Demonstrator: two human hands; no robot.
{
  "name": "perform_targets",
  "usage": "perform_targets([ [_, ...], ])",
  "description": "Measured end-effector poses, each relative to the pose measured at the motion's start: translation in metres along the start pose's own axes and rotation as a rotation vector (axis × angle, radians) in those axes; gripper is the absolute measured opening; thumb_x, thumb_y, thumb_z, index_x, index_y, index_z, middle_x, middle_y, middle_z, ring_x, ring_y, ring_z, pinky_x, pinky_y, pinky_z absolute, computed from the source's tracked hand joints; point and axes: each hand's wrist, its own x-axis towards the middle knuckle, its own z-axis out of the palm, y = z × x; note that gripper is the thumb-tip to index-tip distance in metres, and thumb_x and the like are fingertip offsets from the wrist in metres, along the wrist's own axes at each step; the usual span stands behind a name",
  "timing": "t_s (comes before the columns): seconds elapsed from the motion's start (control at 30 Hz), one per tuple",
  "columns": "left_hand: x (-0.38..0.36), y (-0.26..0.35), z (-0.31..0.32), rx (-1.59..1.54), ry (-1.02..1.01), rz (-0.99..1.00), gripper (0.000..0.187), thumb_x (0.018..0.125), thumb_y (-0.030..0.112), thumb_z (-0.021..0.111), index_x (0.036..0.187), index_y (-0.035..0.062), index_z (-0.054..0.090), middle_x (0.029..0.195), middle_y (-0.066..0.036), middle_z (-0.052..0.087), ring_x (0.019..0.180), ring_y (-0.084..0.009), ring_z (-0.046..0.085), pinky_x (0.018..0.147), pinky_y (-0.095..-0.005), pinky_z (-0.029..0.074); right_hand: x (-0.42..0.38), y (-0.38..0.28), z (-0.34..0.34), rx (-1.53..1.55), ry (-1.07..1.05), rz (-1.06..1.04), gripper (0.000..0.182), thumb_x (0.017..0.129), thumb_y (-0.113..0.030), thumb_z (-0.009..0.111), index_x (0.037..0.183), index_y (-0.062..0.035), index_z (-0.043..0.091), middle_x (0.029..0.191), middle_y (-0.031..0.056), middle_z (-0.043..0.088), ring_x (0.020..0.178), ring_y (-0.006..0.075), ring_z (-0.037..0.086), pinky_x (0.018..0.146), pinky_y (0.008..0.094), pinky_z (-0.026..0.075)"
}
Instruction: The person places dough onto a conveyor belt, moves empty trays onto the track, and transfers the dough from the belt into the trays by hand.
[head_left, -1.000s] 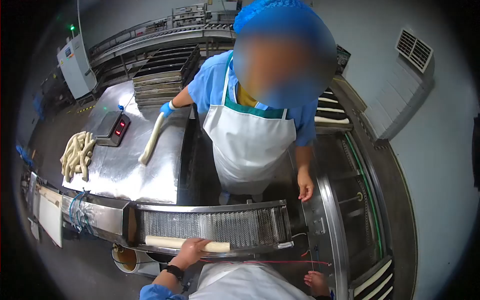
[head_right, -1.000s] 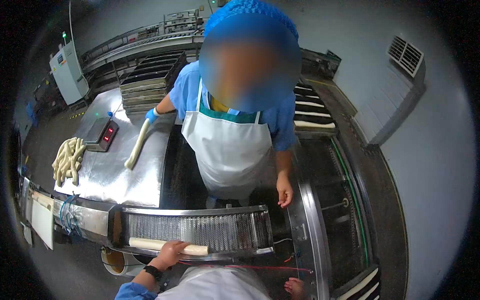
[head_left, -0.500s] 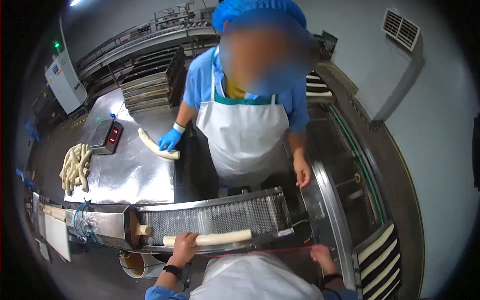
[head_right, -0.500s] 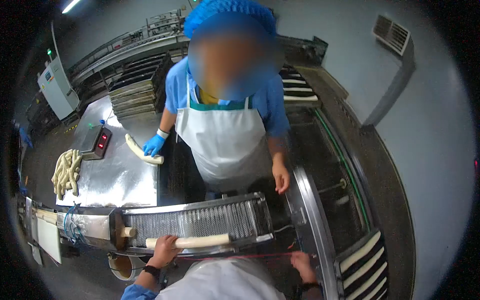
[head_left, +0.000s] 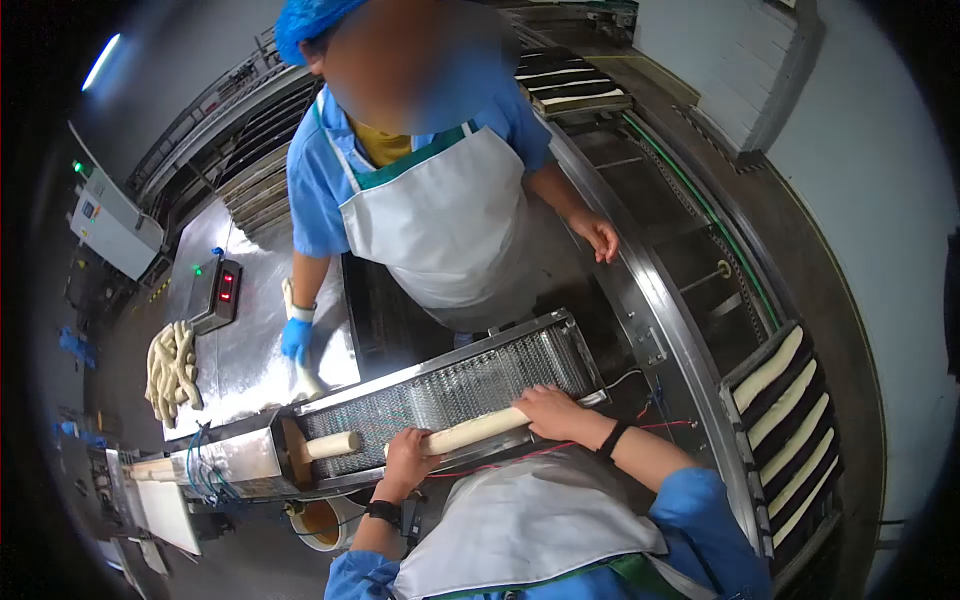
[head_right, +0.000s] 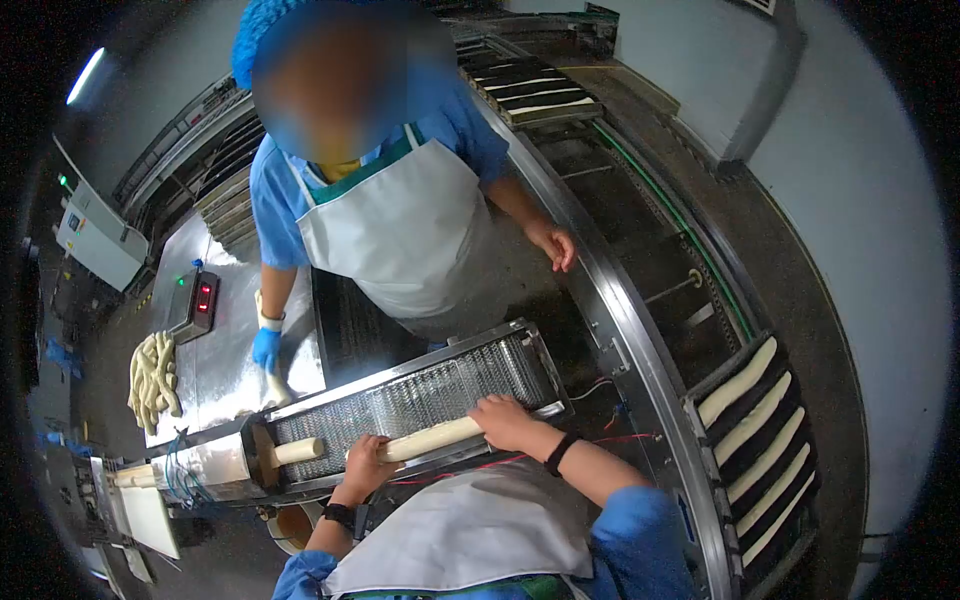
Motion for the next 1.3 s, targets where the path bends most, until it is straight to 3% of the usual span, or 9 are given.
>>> perform_targets([
  [0.23, 0.016, 0.013, 0.0, 0.116, -0.148, 0.022, 0.048, 0.068, 0.028, 0.085, 0.108, 0.0064, 0.068, 0.099, -0.017, 0.069, 0.093, -0.0387, 0.067, 0.083, -0.0483, 0.054, -0.008, 0.031, -0.004, -0.177, -0.085, 0.072, 0.036, 0.079, -0.012, 0.074, 0.113, -0.0085, 0.063, 0.114, 0.0144, 0.062, 0.111, 0.034, 0.06, 0.09, 0.0498, 0.051],
  [0.43, 0.02, 0.036, -0.006, 0.166, -0.266, -0.084, 0.039, 0.073, 0.023, 0.076, 0.108, 0.0076, 0.066, 0.094, -0.02, 0.072, 0.083, -0.0417, 0.07, 0.074, -0.0512, 0.056, -0.047, 0.05, -0.014, -0.132, -0.024, 0.116, 0.028, 0.083, -0.009, 0.065, 0.11, -0.0086, 0.058, 0.085, 0.0118, 0.068, 0.082, 0.0354, 0.071, 0.066, 0.0512, 0.054],
  [0.63, -0.004, -0.016, -0.007, 0.313, -0.025, -0.036, 0.033, 0.074, 0.011, 0.069, 0.107, 0.0074, 0.066, 0.088, -0.019, 0.067, 0.08, -0.0421, 0.066, 0.068, -0.0517, 0.053, -0.058, 0.049, -0.041, -0.308, 0.192, 0.195, 0.023, 0.079, -0.011, 0.067, 0.102, -0.0102, 0.064, 0.093, 0.0086, 0.064, 0.093, 0.0284, 0.064, 0.082, 0.0409, 0.049],
  [0.7, -0.005, -0.014, -0.01, 0.385, 0.137, 0.006, 0.035, 0.075, 0.008, 0.069, 0.11, 0.0085, 0.066, 0.093, -0.016, 0.064, 0.087, -0.0385, 0.064, 0.076, -0.0497, 0.051, -0.064, 0.049, -0.041, -0.378, 0.316, 0.154, 0.029, 0.079, -0.01, 0.068, 0.107, -0.009, 0.063, 0.097, 0.0083, 0.061, 0.097, 0.0279, 0.06, 0.088, 0.0415, 0.046],
  [0.8, -0.008, -0.002, -0.007, 0.462, 0.108, -0.034, 0.04, 0.077, 0.008, 0.07, 0.117, 0.01, 0.065, 0.104, -0.013, 0.063, 0.101, -0.0352, 0.06, 0.09, -0.0476, 0.048, -0.068, 0.054, -0.023, -0.431, 0.444, 0.068, 0.035, 0.079, -0.007, 0.068, 0.113, -0.0064, 0.062, 0.103, 0.0091, 0.059, 0.1, 0.0287, 0.058, 0.092, 0.0436, 0.044],
  [0.93, -0.014, 0.026, -0.006, 0.409, 0.043, 0.062, 0.057, 0.077, 0.012, 0.074, 0.132, 0.0097, 0.059, 0.118, -0.013, 0.062, 0.112, -0.0353, 0.056, 0.099, -0.0483, 0.043, -0.069, 0.046, -0.01, -0.367, 0.256, 0.134, 0.04, 0.081, -0.009, 0.067, 0.12, -0.0049, 0.06, 0.109, 0.009, 0.061, 0.109, 0.0265, 0.056, 0.096, 0.0454, 0.042],
  [1.0, -0.009, 0.028, -0.001, 0.286, -0.01, 0.092, 0.059, 0.077, 0.014, 0.076, 0.132, 0.0089, 0.058, 0.12, -0.014, 0.062, 0.112, -0.0357, 0.056, 0.099, -0.0489, 0.043, -0.064, 0.039, -0.013, -0.33, 0.267, 0.095, 0.042, 0.079, -0.008, 0.069, 0.12, -0.0044, 0.06, 0.11, 0.0102, 0.061, 0.112, 0.0276, 0.056, 0.098, 0.0464, 0.041],
  [1.1, -0.012, 0.03, 0.012, 0.173, -0.08, 0.122, 0.06, 0.077, 0.015, 0.078, 0.132, 0.007, 0.056, 0.118, -0.015, 0.063, 0.11, -0.037, 0.057, 0.096, -0.0487, 0.044, -0.051, 0.018, -0.001, -0.186, 0.064, 0.127, 0.043, 0.076, -0.006, 0.07, 0.118, -0.0034, 0.061, 0.114, 0.0119, 0.061, 0.115, 0.0294, 0.056, 0.1, 0.0478, 0.041],
  [1.3, -0.032, 0.036, 0.026, 0.026, -0.023, 0.194, 0.058, 0.078, 0.012, 0.078, 0.131, 0.005, 0.056, 0.116, -0.017, 0.065, 0.106, -0.0393, 0.06, 0.092, -0.0494, 0.047, -0.06, 0.004, 0.013, -0.158, 0.053, 0.183, 0.037, 0.07, -0.013, 0.077, 0.105, -0.005, 0.067, 0.106, 0.0168, 0.068, 0.103, 0.0354, 0.066, 0.088, 0.0471, 0.053],
])
